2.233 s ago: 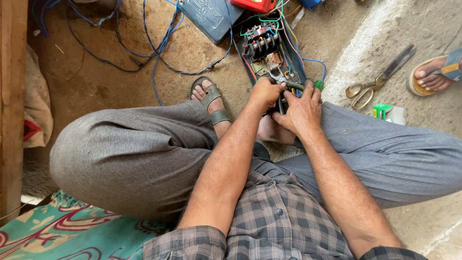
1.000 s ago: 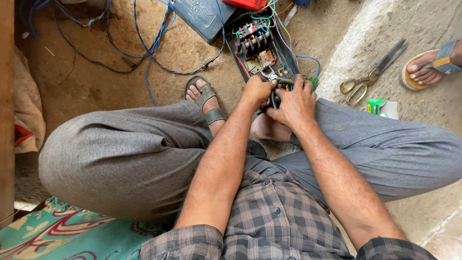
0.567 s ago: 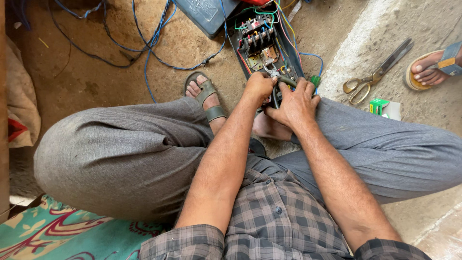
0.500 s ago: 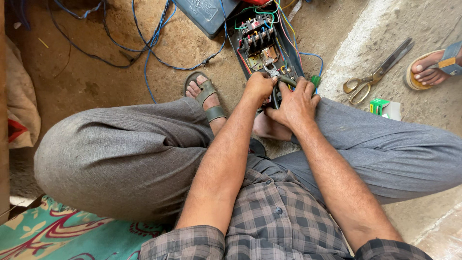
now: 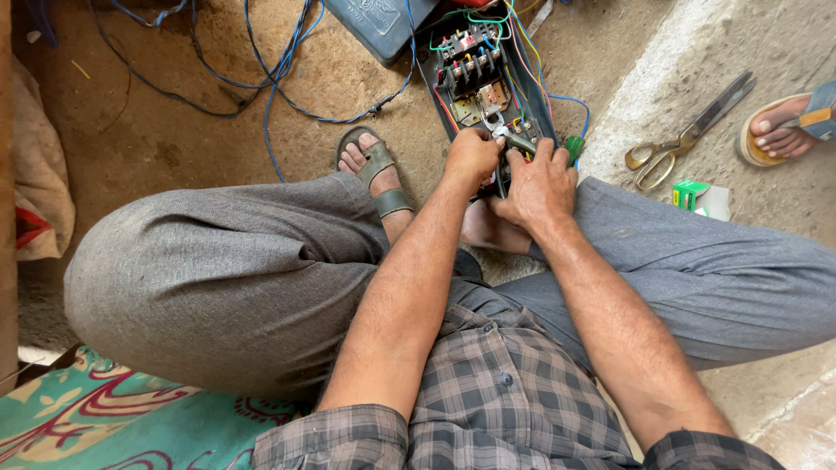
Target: The person sits on the floor and works on an open electrical box, using pliers and a screwdriver to adjust wires and components. They remove a small component, compare it with another, and continue tightening connections inside the box.
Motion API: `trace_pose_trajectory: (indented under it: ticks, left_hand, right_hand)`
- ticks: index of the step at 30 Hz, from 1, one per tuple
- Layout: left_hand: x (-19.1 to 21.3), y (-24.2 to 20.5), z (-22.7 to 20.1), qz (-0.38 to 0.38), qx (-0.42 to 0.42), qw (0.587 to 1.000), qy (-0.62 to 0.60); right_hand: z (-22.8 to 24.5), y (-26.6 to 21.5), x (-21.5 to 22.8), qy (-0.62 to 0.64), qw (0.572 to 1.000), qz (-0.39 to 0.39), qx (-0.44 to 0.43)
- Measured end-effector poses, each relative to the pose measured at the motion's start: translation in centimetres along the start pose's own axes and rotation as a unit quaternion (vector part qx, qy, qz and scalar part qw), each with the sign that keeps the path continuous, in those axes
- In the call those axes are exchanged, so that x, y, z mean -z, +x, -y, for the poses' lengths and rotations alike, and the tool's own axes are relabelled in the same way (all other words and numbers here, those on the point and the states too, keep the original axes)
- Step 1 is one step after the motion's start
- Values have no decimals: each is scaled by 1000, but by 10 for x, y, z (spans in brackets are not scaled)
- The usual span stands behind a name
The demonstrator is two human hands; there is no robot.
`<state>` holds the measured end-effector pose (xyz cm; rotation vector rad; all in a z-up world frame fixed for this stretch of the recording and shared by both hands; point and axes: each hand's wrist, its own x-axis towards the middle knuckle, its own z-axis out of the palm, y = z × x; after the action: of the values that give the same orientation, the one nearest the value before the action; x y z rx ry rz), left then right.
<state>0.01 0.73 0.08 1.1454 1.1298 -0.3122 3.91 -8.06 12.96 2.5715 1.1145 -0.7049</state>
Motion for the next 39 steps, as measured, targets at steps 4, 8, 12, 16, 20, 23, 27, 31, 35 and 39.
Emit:
trace_pose_trajectory:
  ticks: [4,8,12,16,20,23,27,31,35,39]
  left_hand:
    - [-3,0,2,22,18,998,-55]
    - [-2,-1,1,23,9,998,-57]
    - [-1,-3,6,29,10,998,-53]
    - [-5,-4,7,29,-3,999,-42]
    - [-3,-3,9,36,-3,998,-56]
    - [-6,1,10,42,-10,997,-59]
    - [-8,5,15,57,-17,995,-80]
    - [-6,7,15,65,-14,994,-86]
    - [-1,1,17,59,-43,993,-92]
    - [5,-9,6,53,-34,996,-57]
  right_hand:
    - [-7,1,2,-9,999,41,4]
    - [-7,-5,-1,-19,998,-42,33]
    - [-8,-10,-3,-27,998,-54,32]
    - [-13,-10,1,-32,997,-50,39]
    - [-10,-8,5,-22,999,-7,22]
    - [-14,-5,9,-1,1000,8,25]
    - [-24,-3,14,12,999,28,36]
    - [-25,-2,11,-15,999,27,35]
    - [-24,-6,-1,8,1000,19,23]
    - [-21,-7,-6,34,999,18,15]
